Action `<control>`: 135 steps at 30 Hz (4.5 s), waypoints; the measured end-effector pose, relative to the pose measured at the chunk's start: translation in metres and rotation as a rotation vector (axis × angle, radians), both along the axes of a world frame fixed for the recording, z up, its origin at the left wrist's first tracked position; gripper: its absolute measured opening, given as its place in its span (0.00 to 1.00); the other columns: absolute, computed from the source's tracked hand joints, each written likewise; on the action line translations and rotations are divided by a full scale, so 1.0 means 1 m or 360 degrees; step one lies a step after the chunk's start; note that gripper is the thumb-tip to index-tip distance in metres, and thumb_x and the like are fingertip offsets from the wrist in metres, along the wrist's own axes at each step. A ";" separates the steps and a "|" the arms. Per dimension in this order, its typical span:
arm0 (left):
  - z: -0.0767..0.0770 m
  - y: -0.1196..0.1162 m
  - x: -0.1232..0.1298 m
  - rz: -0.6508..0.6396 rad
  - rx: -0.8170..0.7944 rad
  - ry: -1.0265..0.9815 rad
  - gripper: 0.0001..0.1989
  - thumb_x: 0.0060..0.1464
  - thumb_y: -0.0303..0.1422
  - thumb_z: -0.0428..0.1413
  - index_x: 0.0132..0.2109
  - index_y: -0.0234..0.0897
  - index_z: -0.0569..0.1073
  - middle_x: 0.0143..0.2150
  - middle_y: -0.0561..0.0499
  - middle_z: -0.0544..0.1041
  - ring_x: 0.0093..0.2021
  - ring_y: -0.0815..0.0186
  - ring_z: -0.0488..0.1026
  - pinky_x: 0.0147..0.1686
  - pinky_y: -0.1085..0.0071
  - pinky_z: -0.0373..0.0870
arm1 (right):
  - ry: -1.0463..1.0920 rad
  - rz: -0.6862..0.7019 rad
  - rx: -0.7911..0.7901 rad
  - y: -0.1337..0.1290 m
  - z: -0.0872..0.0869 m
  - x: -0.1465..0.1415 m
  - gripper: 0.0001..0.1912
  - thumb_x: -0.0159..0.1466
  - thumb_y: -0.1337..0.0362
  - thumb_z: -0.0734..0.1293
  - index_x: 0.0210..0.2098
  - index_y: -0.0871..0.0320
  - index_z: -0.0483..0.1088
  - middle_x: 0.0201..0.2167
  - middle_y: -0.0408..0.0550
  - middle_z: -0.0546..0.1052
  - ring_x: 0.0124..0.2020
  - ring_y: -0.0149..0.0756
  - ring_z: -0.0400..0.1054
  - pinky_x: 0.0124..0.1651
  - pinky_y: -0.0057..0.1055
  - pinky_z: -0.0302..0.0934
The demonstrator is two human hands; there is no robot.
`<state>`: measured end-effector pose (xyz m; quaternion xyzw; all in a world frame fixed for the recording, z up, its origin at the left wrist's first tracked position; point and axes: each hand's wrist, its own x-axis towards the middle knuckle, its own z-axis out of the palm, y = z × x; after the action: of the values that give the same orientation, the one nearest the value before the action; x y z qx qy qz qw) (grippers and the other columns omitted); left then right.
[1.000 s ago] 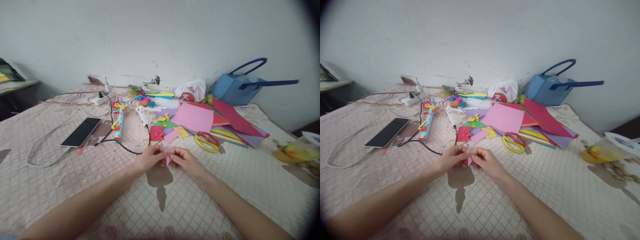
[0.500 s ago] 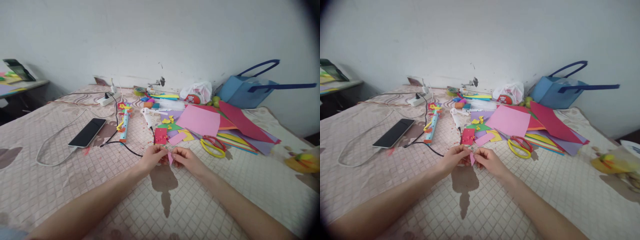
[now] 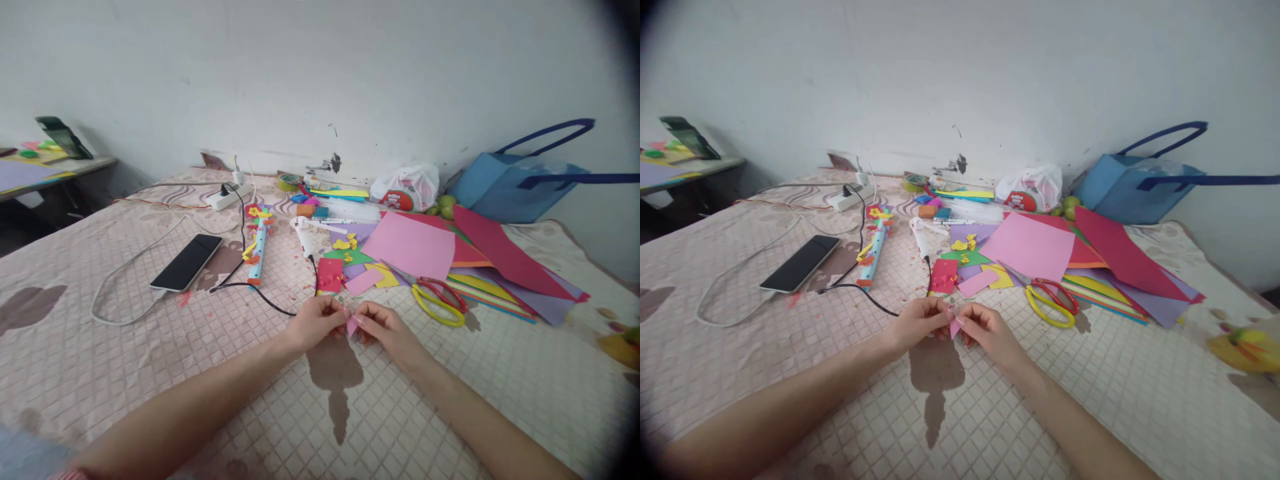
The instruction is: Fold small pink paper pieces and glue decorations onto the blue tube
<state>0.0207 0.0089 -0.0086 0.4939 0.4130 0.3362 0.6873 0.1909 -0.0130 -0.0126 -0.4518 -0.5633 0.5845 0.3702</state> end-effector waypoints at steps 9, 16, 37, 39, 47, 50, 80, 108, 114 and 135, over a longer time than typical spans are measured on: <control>-0.003 -0.001 0.003 -0.0038 0.0013 -0.0022 0.16 0.47 0.43 0.56 0.27 0.33 0.66 0.21 0.54 0.69 0.21 0.73 0.66 0.24 0.75 0.66 | 0.0129 -0.0135 -0.0007 0.000 -0.008 0.007 0.12 0.60 0.60 0.65 0.24 0.59 0.64 0.20 0.39 0.63 0.21 0.27 0.56 0.24 0.25 0.51; -0.008 -0.006 0.007 -0.0041 0.0114 0.0155 0.17 0.54 0.45 0.49 0.26 0.35 0.64 0.23 0.52 0.69 0.20 0.72 0.65 0.21 0.76 0.62 | 0.0422 -0.0072 -0.0161 0.001 -0.009 0.015 0.11 0.60 0.60 0.65 0.24 0.58 0.65 0.20 0.40 0.62 0.22 0.28 0.54 0.24 0.26 0.49; -0.003 -0.026 0.007 -0.0142 0.0502 0.0569 0.27 0.60 0.44 0.38 0.21 0.34 0.68 0.20 0.49 0.71 0.23 0.69 0.67 0.25 0.74 0.59 | 0.0308 0.0273 -0.0444 0.016 -0.014 0.040 0.16 0.56 0.52 0.67 0.23 0.57 0.63 0.23 0.42 0.60 0.23 0.30 0.53 0.25 0.29 0.46; -0.004 -0.027 0.007 -0.0164 0.0506 0.0553 0.28 0.60 0.44 0.37 0.21 0.34 0.68 0.20 0.48 0.71 0.23 0.69 0.67 0.25 0.74 0.58 | 0.0293 0.0301 -0.0438 0.017 -0.012 0.039 0.17 0.56 0.51 0.67 0.23 0.57 0.62 0.23 0.42 0.59 0.24 0.30 0.53 0.26 0.29 0.47; -0.006 -0.027 0.009 -0.0182 0.0492 0.0573 0.29 0.60 0.45 0.36 0.20 0.34 0.68 0.19 0.48 0.70 0.22 0.69 0.67 0.24 0.74 0.58 | 0.0164 0.0399 -0.0423 0.021 -0.010 0.036 0.21 0.54 0.46 0.67 0.23 0.57 0.60 0.22 0.42 0.59 0.23 0.31 0.54 0.26 0.30 0.48; -0.005 -0.027 0.009 -0.0133 0.0493 0.0562 0.28 0.60 0.45 0.37 0.20 0.35 0.67 0.18 0.49 0.69 0.22 0.69 0.66 0.24 0.74 0.57 | 0.0149 0.0424 -0.0409 0.022 -0.010 0.036 0.21 0.54 0.46 0.66 0.23 0.57 0.60 0.23 0.42 0.59 0.23 0.31 0.54 0.26 0.30 0.48; -0.006 -0.027 0.012 0.0010 0.0524 0.0430 0.26 0.60 0.47 0.38 0.25 0.33 0.68 0.22 0.51 0.68 0.25 0.70 0.65 0.25 0.75 0.59 | 0.0437 0.0361 -0.0333 0.018 -0.008 0.031 0.10 0.59 0.61 0.67 0.27 0.60 0.65 0.23 0.42 0.64 0.24 0.28 0.57 0.25 0.24 0.52; 0.005 0.001 0.001 0.0170 0.0106 0.0091 0.15 0.49 0.43 0.55 0.28 0.33 0.68 0.22 0.54 0.71 0.22 0.72 0.68 0.22 0.78 0.66 | 0.0146 -0.0112 -0.0021 0.006 0.005 -0.006 0.10 0.59 0.61 0.65 0.25 0.59 0.65 0.19 0.39 0.67 0.19 0.25 0.60 0.25 0.24 0.54; 0.005 0.000 -0.001 0.0143 0.0193 0.0082 0.13 0.49 0.40 0.56 0.27 0.33 0.68 0.21 0.55 0.69 0.22 0.73 0.66 0.23 0.78 0.66 | 0.0095 -0.0029 -0.0012 0.001 0.009 -0.006 0.11 0.61 0.58 0.63 0.27 0.59 0.66 0.21 0.40 0.69 0.21 0.26 0.62 0.26 0.25 0.56; 0.009 0.002 -0.006 -0.0044 -0.0042 -0.0118 0.12 0.49 0.38 0.58 0.32 0.32 0.70 0.27 0.52 0.73 0.26 0.74 0.70 0.30 0.76 0.69 | 0.0094 -0.0269 0.0162 -0.002 0.005 -0.007 0.11 0.59 0.57 0.66 0.26 0.58 0.65 0.19 0.39 0.67 0.21 0.27 0.60 0.25 0.26 0.56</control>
<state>0.0149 0.0105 0.0001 0.4777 0.3848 0.3392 0.7132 0.1843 -0.0151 -0.0076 -0.4608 -0.5408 0.5349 0.4572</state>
